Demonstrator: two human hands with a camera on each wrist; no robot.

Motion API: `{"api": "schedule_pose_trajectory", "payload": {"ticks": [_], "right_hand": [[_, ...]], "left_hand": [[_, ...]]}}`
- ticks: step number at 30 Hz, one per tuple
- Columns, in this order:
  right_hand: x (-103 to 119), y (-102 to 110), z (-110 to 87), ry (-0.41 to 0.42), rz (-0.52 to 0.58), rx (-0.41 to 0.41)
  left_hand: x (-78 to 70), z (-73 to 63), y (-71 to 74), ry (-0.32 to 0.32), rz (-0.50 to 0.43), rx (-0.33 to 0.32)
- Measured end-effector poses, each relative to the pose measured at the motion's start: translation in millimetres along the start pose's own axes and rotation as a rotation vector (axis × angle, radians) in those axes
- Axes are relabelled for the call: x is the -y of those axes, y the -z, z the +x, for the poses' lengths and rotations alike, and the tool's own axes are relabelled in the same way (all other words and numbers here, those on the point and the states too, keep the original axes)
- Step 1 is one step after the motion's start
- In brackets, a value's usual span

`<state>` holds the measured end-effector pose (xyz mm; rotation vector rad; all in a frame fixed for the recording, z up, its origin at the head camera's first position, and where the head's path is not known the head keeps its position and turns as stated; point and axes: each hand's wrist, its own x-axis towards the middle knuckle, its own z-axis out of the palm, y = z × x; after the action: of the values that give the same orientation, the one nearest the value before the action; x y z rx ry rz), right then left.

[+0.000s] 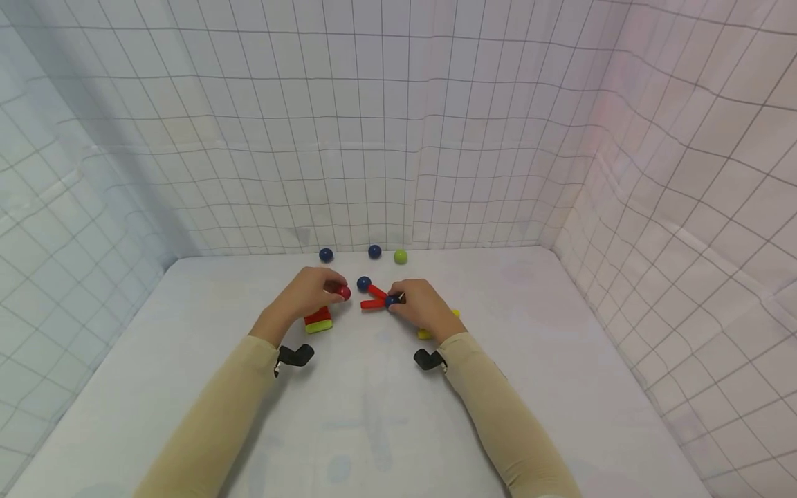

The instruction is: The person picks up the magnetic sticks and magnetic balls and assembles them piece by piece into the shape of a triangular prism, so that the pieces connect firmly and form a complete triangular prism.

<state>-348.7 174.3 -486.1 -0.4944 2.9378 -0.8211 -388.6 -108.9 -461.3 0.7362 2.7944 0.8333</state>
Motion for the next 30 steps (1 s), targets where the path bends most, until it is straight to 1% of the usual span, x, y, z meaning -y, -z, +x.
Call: {"api": "schedule_pose_trajectory", "payload": {"ticks": [6, 9, 16, 22, 30], "right_hand": [[1, 0, -0.3, 0.001, -0.002, -0.005], [1, -1, -0.1, 0.006, -0.004, -0.007], [0, 0, 0.0, 0.034, -0.008, -0.023], [-1, 1, -0.2, 0.046, -0.006, -0.026], [-1, 1, -1.4, 0.054, 0.006, -0.017]], "left_hand": [[-4.8, -3.2, -7.0, -0.032, 0.021, 0.001], [-7.0, -4.2, -10.8, -0.035, 0.037, -0.002], [-9.4, -2.2, -16.0, -0.036, 0.072, 0.017], [-11.4, -2.5, -17.1, -0.043, 0.065, 0.022], [-10.6, -1.7, -25.9, -0.035, 0.042, 0.026]]}}
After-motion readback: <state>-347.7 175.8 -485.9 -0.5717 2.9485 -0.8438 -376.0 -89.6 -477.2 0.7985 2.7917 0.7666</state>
